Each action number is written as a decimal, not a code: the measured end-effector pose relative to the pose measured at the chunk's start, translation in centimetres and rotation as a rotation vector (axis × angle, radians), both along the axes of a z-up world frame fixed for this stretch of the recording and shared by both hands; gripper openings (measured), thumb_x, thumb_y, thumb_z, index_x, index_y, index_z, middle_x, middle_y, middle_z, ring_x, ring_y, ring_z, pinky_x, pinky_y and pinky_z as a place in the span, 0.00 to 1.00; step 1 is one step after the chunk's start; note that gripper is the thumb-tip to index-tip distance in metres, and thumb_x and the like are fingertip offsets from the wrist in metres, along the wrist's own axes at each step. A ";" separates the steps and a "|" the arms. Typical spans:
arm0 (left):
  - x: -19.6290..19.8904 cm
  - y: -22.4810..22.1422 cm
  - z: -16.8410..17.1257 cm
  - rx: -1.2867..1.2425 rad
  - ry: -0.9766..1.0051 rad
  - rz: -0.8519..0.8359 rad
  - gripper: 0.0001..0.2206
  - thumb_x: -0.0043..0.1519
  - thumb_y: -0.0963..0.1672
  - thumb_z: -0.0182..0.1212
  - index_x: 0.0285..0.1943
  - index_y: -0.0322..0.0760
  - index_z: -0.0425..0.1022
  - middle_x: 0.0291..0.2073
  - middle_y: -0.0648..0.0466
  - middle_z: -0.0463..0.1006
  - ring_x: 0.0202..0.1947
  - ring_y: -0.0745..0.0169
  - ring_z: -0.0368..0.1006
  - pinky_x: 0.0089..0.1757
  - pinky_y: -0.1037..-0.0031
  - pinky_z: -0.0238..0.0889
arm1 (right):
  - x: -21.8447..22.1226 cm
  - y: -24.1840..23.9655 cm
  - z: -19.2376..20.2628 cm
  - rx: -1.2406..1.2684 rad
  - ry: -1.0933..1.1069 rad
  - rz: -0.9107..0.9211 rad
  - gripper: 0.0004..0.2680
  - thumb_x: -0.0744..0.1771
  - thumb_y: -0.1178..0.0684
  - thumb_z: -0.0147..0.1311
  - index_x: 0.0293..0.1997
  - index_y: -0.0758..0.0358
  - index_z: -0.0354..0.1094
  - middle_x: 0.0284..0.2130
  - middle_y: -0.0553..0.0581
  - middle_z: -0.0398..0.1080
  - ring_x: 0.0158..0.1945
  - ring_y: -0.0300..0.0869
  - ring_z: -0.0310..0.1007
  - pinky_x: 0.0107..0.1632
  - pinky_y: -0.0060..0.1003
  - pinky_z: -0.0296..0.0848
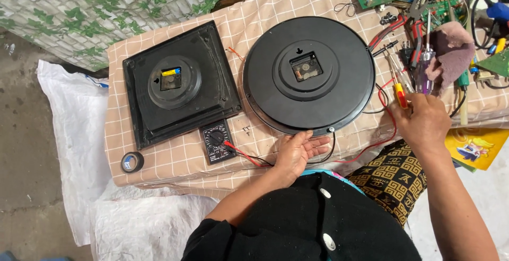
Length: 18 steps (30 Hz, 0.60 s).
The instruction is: Using a small screwdriver to remove the screws from the back panel of a round wall clock.
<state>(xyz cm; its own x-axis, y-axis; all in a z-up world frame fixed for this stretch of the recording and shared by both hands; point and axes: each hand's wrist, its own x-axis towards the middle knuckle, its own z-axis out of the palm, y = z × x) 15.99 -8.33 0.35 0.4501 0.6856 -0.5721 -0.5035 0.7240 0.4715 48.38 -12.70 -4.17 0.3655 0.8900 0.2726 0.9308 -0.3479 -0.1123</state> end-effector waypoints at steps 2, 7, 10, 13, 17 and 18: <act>0.0 0.0 -0.3 -0.002 0.004 0.009 0.09 0.64 0.40 0.61 0.30 0.37 0.71 0.40 0.26 0.81 0.45 0.36 0.82 0.45 0.57 0.78 | 0.1 0.4 -0.1 -0.030 0.021 -0.014 0.14 0.70 0.39 0.62 0.53 0.58 0.77 0.41 0.64 0.76 0.45 0.59 0.76 0.37 0.54 0.73; 0.0 0.1 -0.5 -0.003 0.001 0.027 0.09 0.64 0.39 0.62 0.29 0.37 0.72 0.37 0.30 0.82 0.44 0.35 0.82 0.43 0.57 0.79 | 0.7 1.0 -0.9 -0.029 0.026 -0.022 0.13 0.70 0.42 0.62 0.54 0.60 0.78 0.41 0.63 0.76 0.44 0.59 0.76 0.39 0.54 0.73; 0.0 0.0 -1.0 -0.008 -0.005 0.015 0.10 0.64 0.40 0.62 0.29 0.38 0.70 0.40 0.27 0.81 0.44 0.37 0.82 0.44 0.58 0.79 | 0.9 1.2 -0.8 -0.039 0.047 -0.020 0.14 0.71 0.41 0.63 0.55 0.59 0.78 0.43 0.63 0.77 0.44 0.58 0.76 0.38 0.53 0.72; -0.1 -0.1 -1.7 -0.005 -0.026 0.029 0.10 0.63 0.41 0.63 0.27 0.37 0.71 0.38 0.28 0.81 0.45 0.34 0.81 0.44 0.56 0.78 | 2.4 1.4 -2.1 0.106 0.002 -0.009 0.12 0.73 0.38 0.69 0.47 0.53 0.76 0.37 0.55 0.74 0.35 0.47 0.75 0.30 0.42 0.69; -0.1 0.0 -1.1 -0.008 -0.026 0.038 0.10 0.64 0.39 0.63 0.29 0.36 0.70 0.37 0.29 0.81 0.45 0.34 0.81 0.43 0.56 0.79 | 3.0 2.1 -1.4 0.099 0.039 -0.026 0.11 0.72 0.45 0.66 0.56 0.60 0.77 0.43 0.63 0.73 0.40 0.58 0.75 0.34 0.53 0.70; -0.1 0.0 -1.0 -0.013 -0.019 0.045 0.10 0.64 0.39 0.63 0.29 0.35 0.71 0.36 0.30 0.81 0.44 0.34 0.82 0.42 0.56 0.79 | 3.1 2.2 -1.2 0.053 0.051 -0.040 0.13 0.72 0.44 0.63 0.59 0.60 0.78 0.44 0.65 0.72 0.41 0.61 0.76 0.36 0.57 0.72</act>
